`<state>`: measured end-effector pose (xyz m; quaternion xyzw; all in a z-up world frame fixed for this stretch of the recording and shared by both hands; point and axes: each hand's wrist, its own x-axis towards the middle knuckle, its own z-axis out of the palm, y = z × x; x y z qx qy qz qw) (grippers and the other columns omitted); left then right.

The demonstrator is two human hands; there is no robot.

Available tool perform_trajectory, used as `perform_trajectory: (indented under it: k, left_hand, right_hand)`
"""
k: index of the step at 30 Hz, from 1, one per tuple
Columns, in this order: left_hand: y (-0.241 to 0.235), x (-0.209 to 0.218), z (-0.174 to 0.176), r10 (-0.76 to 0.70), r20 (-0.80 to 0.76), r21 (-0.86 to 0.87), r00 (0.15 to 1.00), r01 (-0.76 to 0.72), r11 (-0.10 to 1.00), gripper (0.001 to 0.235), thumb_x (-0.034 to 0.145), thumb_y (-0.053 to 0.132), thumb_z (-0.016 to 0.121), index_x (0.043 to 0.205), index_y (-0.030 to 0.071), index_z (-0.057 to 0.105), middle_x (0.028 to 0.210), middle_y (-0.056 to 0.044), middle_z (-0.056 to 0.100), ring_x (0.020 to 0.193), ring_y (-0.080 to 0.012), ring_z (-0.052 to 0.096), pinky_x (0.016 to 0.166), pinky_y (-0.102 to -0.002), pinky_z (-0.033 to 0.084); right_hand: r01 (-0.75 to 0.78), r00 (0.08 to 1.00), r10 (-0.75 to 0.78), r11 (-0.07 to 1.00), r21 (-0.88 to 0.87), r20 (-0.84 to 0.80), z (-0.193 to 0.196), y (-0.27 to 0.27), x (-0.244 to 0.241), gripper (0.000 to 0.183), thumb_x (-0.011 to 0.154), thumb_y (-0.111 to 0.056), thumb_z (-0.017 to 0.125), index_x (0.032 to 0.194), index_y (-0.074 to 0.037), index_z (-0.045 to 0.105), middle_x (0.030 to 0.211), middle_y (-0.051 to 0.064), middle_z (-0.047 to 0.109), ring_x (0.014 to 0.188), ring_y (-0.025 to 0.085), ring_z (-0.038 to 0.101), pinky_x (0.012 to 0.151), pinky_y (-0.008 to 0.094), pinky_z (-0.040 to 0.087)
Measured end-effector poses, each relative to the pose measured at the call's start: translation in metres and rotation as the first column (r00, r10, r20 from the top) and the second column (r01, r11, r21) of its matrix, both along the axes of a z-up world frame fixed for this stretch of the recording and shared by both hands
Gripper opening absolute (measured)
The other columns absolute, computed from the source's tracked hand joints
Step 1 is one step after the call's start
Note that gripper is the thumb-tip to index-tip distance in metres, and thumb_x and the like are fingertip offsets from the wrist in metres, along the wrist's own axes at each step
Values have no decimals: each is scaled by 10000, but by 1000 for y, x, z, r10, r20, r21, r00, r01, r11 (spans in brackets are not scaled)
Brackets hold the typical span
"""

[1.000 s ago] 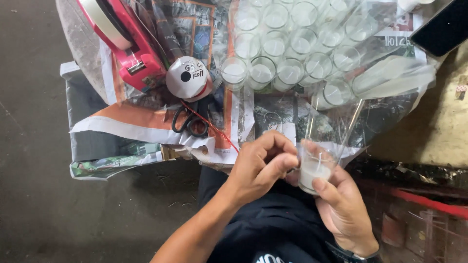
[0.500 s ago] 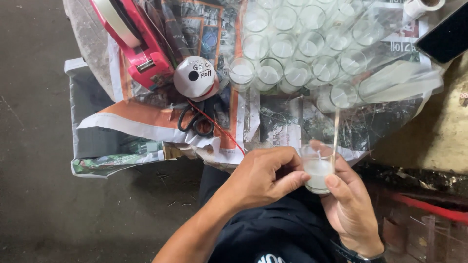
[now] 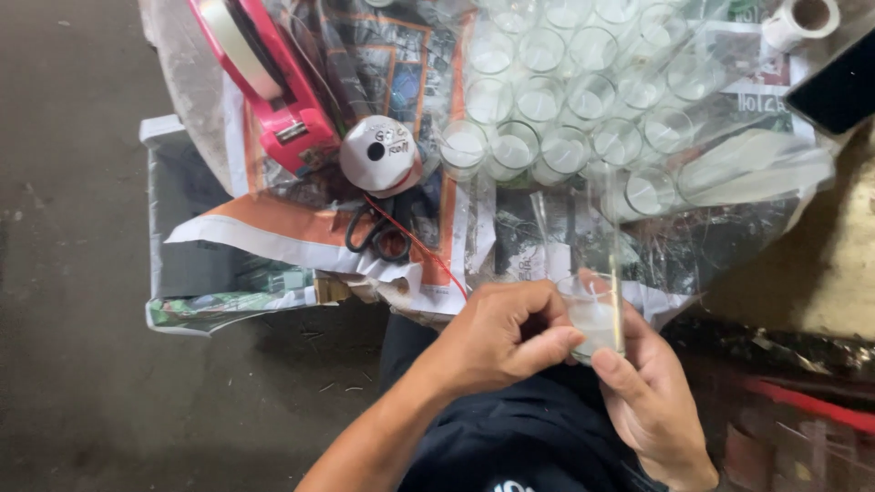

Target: Inspecting and organizing small glass candle jars on a table, occasionally using a tape dispenser.

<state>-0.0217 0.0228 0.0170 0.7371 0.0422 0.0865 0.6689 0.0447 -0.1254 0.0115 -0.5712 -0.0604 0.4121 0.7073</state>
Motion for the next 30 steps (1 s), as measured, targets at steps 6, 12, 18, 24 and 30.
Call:
perform_trajectory:
  k: [6, 12, 18, 24, 30]
  left_hand:
    - [12, -6, 4, -25, 18, 224, 1000, 20, 974, 153, 795, 257, 529, 718, 130, 494, 631, -5, 523, 566, -156, 490, 564, -267, 369]
    - [89, -25, 28, 517, 271, 425, 812, -583, 693, 198, 875, 204, 425, 750, 96, 533, 738, -24, 577, 682, -168, 531, 653, -279, 399]
    - [174, -32, -15, 903, 186, 660, 387, -730, 177, 447, 833, 501, 338, 879, 84, 494, 1052, -149, 490, 1057, -283, 458, 826, -417, 377]
    - [186, -18, -27, 924, 88, 527, 371, -805, 273, 227, 770, 307, 523, 702, 101, 589, 947, -82, 570, 1010, -194, 496, 843, -300, 357]
    - [143, -25, -9, 940, 59, 490, 335, -830, 265, 295, 799, 375, 468, 740, 99, 553, 1185, -94, 488, 1112, -225, 472, 838, -374, 399]
  right_hand:
    - [95, 973, -73, 991, -93, 218, -19, -3, -5, 629, 652, -134, 457, 1243, 61, 365, 1239, 169, 458, 1071, 220, 462, 949, 299, 320]
    - [162, 951, -154, 987, -8, 268, -11, -10, 0, 643, 701, -39, 354, 1316, 128, 276, 1034, 369, 450, 677, 350, 467, 725, 383, 362]
    - [182, 934, -160, 982, -41, 320, -14, -13, 0, 597, 746, -65, 355, 1313, 114, 314, 972, 371, 481, 836, 357, 501, 670, 355, 387]
    - [176, 930, -143, 982, -70, 338, -3, -8, -4, 623, 719, -99, 375, 1305, 107, 331, 997, 340, 493, 796, 338, 508, 670, 347, 383]
    - [194, 949, -162, 976, -96, 271, -2, -9, 1, 576, 751, -55, 337, 1306, 97, 320, 1058, 337, 467, 711, 345, 467, 701, 368, 364]
